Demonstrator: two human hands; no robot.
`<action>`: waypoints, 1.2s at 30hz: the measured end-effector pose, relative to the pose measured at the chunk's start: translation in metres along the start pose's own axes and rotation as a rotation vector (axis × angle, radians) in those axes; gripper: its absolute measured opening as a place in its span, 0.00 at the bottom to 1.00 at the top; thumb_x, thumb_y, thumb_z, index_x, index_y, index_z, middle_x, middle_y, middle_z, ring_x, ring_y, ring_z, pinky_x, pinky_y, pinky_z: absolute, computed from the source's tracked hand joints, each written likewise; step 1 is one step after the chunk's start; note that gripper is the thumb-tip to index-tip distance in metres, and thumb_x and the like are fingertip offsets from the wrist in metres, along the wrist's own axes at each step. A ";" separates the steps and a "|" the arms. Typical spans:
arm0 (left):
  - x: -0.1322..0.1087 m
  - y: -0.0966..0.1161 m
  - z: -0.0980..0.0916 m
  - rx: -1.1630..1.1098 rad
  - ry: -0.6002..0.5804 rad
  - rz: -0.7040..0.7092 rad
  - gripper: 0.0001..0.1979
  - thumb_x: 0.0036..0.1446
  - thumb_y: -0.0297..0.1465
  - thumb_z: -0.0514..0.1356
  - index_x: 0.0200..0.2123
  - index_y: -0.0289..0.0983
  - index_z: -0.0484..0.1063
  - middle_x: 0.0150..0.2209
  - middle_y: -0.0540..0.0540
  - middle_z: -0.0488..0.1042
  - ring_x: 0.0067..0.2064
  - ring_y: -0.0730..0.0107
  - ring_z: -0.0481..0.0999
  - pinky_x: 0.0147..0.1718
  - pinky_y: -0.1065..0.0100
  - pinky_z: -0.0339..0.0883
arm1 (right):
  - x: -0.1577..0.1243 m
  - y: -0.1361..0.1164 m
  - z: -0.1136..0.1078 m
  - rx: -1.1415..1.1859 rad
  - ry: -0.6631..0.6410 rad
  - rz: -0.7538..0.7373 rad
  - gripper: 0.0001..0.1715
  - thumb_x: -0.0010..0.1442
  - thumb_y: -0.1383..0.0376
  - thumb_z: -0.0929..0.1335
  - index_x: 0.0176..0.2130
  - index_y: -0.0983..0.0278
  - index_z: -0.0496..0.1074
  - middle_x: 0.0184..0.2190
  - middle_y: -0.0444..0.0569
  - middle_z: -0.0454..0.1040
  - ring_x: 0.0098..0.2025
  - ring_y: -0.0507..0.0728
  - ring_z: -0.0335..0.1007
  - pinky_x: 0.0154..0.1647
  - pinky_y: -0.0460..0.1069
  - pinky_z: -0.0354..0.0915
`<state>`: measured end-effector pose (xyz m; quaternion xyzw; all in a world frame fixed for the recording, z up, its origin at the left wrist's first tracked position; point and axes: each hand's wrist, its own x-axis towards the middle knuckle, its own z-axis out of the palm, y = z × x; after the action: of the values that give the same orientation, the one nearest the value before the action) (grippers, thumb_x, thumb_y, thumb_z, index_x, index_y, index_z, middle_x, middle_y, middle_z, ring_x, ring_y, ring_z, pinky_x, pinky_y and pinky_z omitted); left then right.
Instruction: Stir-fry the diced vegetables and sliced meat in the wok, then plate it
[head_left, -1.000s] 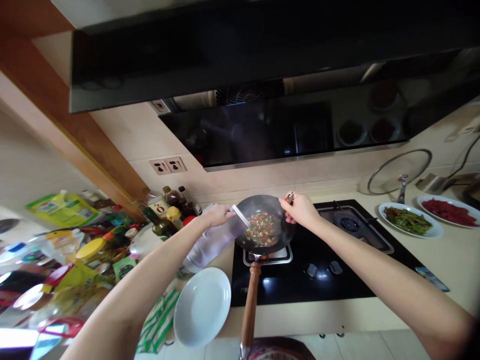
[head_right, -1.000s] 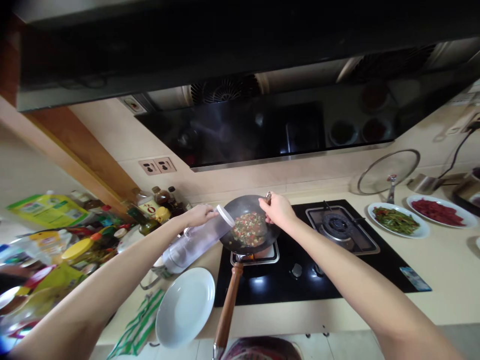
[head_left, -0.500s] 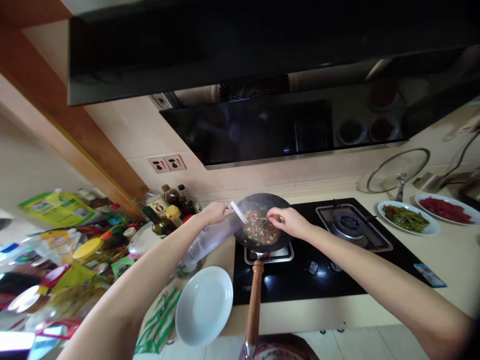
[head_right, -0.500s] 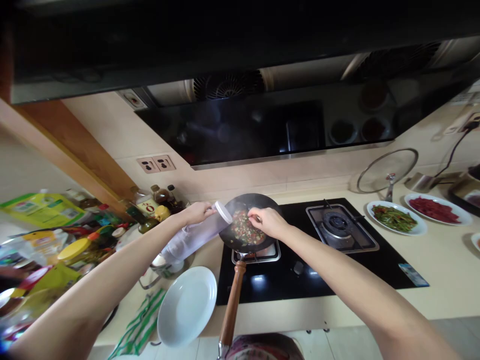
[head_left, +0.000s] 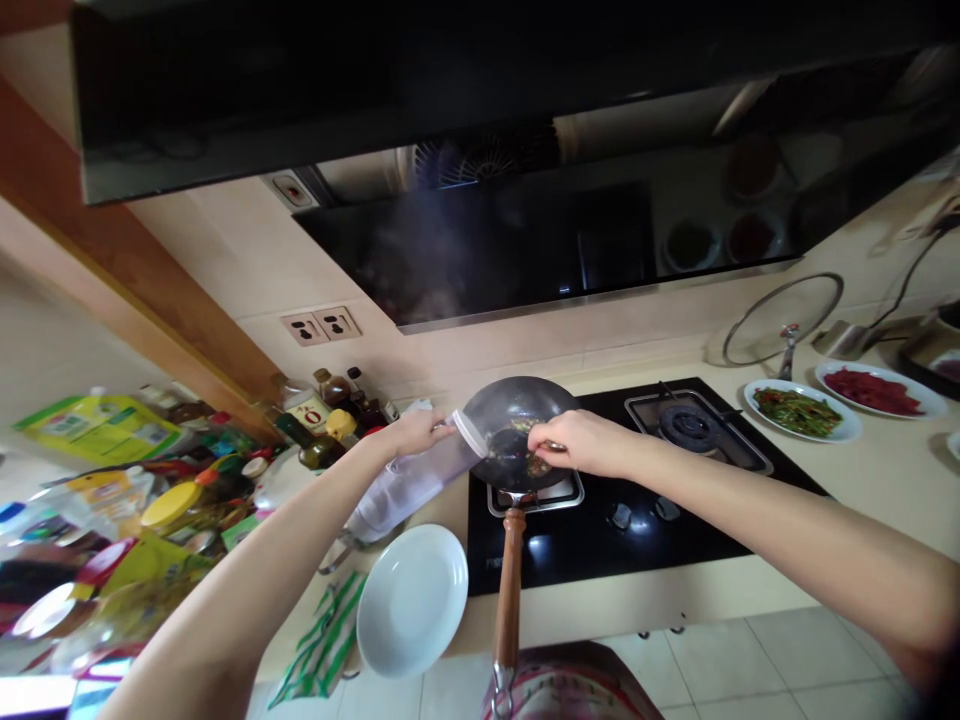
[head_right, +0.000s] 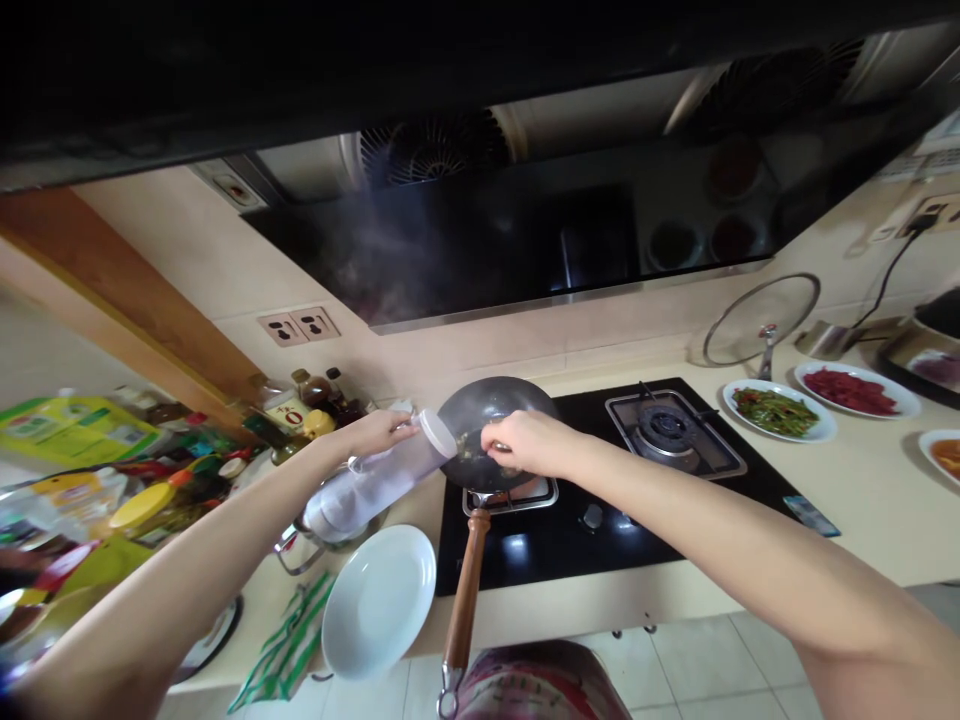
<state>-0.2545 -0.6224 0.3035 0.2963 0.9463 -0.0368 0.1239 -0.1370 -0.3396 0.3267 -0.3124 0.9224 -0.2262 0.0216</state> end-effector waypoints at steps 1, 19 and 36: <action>0.001 0.000 0.002 0.002 -0.004 -0.001 0.20 0.62 0.42 0.46 0.38 0.35 0.72 0.38 0.40 0.78 0.41 0.60 0.76 0.38 0.68 0.64 | 0.001 0.005 0.002 0.025 0.047 0.021 0.07 0.57 0.67 0.66 0.34 0.62 0.75 0.27 0.44 0.75 0.28 0.51 0.69 0.31 0.46 0.60; 0.025 0.024 -0.005 0.001 -0.014 -0.005 0.18 0.59 0.41 0.51 0.37 0.35 0.75 0.38 0.36 0.79 0.41 0.53 0.77 0.38 0.64 0.65 | -0.016 0.057 0.048 1.114 0.708 0.778 0.05 0.59 0.65 0.65 0.34 0.66 0.67 0.15 0.46 0.73 0.18 0.55 0.73 0.15 0.45 0.70; -0.049 -0.003 0.006 -0.981 0.530 -0.379 0.22 0.54 0.51 0.52 0.21 0.41 0.53 0.12 0.58 0.53 0.14 0.78 0.55 0.15 0.73 0.53 | -0.060 0.084 0.003 0.455 0.278 0.249 0.15 0.56 0.54 0.67 0.39 0.60 0.74 0.32 0.48 0.77 0.32 0.57 0.76 0.33 0.50 0.72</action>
<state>-0.2160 -0.6522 0.3103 0.0293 0.8878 0.4593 -0.0032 -0.1357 -0.2468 0.2813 -0.1503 0.8734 -0.4633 -0.0078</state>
